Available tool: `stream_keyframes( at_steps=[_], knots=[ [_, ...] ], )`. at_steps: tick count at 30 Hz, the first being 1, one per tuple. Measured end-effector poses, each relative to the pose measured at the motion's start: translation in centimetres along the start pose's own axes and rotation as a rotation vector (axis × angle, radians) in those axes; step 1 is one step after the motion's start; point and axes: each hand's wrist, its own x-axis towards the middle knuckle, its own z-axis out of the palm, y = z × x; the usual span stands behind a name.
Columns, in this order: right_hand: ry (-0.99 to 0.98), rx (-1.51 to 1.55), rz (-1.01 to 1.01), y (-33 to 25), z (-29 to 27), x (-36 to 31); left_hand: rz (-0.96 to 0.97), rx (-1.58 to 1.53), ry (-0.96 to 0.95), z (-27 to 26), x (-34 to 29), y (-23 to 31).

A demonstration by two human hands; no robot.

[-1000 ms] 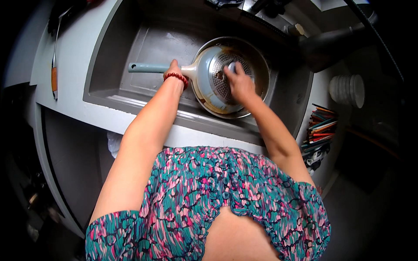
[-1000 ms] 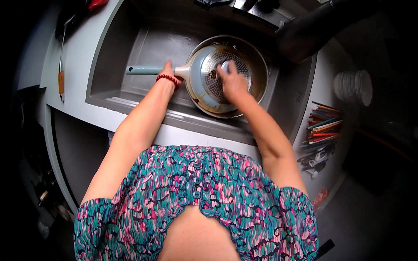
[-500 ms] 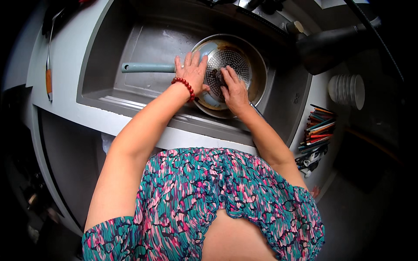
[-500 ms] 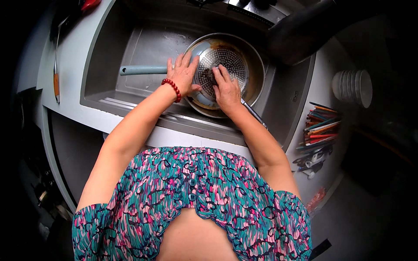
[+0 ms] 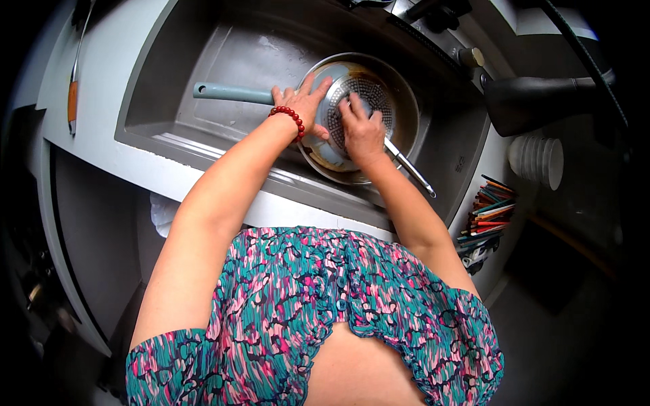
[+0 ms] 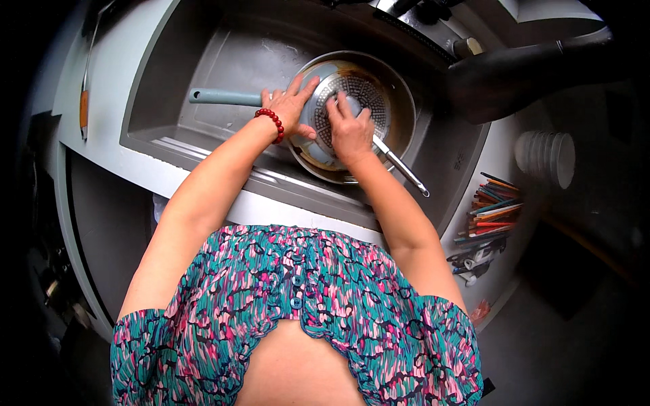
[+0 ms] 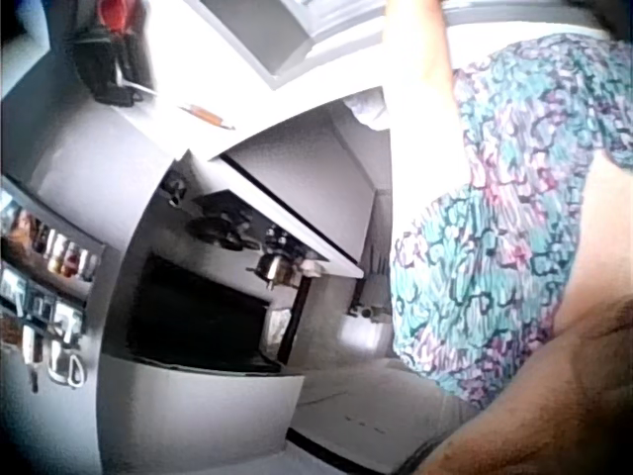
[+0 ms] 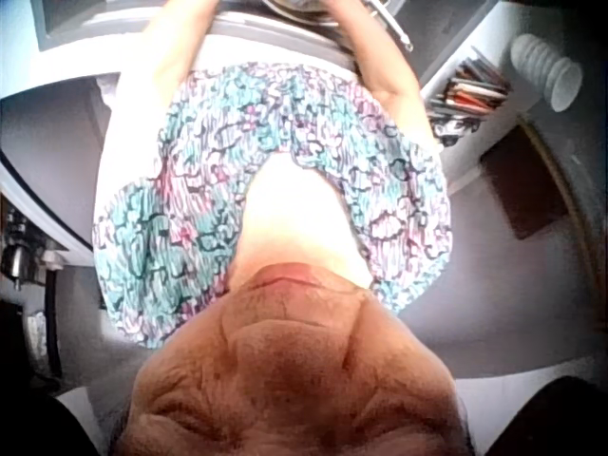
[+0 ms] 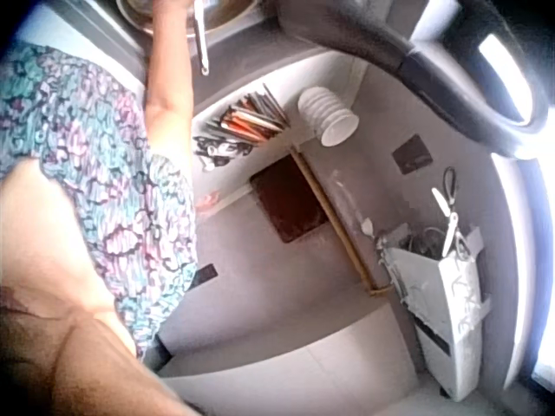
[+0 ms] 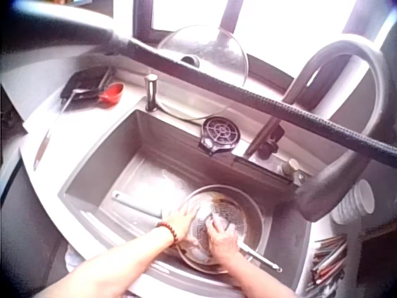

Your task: The person washes a pan in a sink by hand, scrubbing the interior surface with a scouring pad and then turning it over to scrub the bottom while rinsing it with water.

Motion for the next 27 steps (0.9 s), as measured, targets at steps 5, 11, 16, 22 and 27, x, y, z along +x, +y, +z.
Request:
stream_keyframes(
  at_steps=[5, 11, 16, 22, 27],
  knots=[
    [-0.049, 0.021, 0.117, 1.1, 0.7, 1.4, -0.001, 0.007, -0.027, -0.6, -0.2, 0.1],
    [-0.045, -0.041, -0.114, -0.4, -1.0, -1.6, -0.012, 0.028, -0.049, -0.6, 0.2, 0.2],
    [-0.143, -0.034, 0.149, 0.8, -0.3, 1.3, -0.039, 0.008, -0.095, -0.9, 0.1, 0.5],
    [-0.198, -0.042, -0.107, -0.6, -1.4, -3.6, -0.020, -0.003, -0.105, -1.3, 0.0, 0.4],
    [-0.192, -0.055, 0.104, 0.6, -1.4, 1.5, -0.001, -0.023, -0.085, -1.1, 0.0, 0.2]
  ],
)
